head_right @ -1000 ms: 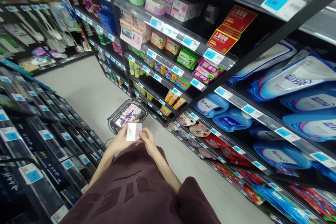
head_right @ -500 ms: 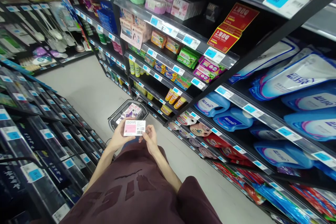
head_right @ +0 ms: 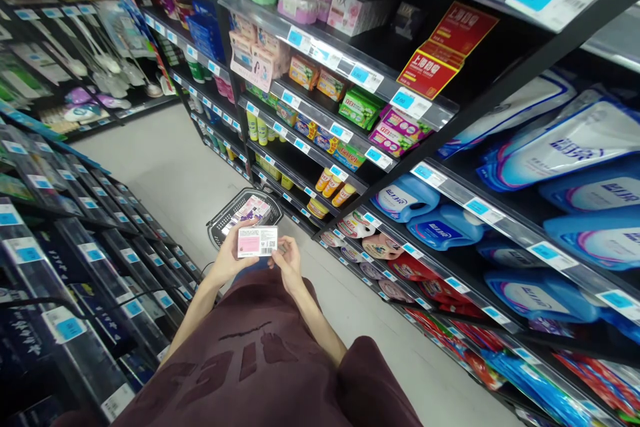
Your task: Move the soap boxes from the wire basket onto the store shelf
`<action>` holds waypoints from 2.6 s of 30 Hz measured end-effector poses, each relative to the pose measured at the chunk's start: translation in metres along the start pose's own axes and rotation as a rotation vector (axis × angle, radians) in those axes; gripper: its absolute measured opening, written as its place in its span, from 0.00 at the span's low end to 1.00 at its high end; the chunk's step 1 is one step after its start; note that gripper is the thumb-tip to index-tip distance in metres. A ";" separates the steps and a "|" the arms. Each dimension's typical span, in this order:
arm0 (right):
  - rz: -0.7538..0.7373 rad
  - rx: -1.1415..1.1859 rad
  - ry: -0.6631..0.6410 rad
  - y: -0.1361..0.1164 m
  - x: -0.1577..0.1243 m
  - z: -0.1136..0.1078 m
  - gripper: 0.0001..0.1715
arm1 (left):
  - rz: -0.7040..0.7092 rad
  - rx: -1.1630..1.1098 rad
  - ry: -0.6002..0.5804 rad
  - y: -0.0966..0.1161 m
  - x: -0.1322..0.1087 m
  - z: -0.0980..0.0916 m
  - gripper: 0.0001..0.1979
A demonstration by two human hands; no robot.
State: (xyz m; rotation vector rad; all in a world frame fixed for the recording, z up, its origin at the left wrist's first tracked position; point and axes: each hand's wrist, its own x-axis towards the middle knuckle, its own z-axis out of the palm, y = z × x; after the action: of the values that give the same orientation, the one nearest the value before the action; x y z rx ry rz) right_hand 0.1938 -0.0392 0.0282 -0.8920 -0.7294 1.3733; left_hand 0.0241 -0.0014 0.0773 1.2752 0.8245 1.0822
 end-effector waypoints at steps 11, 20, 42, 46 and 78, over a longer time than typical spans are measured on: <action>0.021 -0.004 0.042 -0.001 -0.001 -0.001 0.19 | 0.008 0.017 0.002 0.001 0.001 0.002 0.41; 0.035 -0.032 0.071 -0.002 0.000 -0.001 0.21 | 0.016 0.042 0.022 -0.002 0.001 0.001 0.41; 0.052 -0.049 0.069 0.000 0.003 0.001 0.21 | 0.007 0.039 0.042 -0.001 0.001 -0.002 0.39; 0.059 -0.059 0.069 0.000 0.003 0.001 0.20 | 0.004 0.041 0.049 -0.002 0.001 -0.002 0.39; 0.131 -0.094 0.054 0.003 0.006 0.002 0.20 | -0.017 0.076 0.095 -0.012 -0.001 -0.008 0.43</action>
State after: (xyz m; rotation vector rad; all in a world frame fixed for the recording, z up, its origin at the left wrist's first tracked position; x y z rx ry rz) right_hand 0.1912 -0.0328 0.0266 -1.0627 -0.7091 1.4339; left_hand 0.0182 0.0007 0.0647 1.2859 0.9540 1.1135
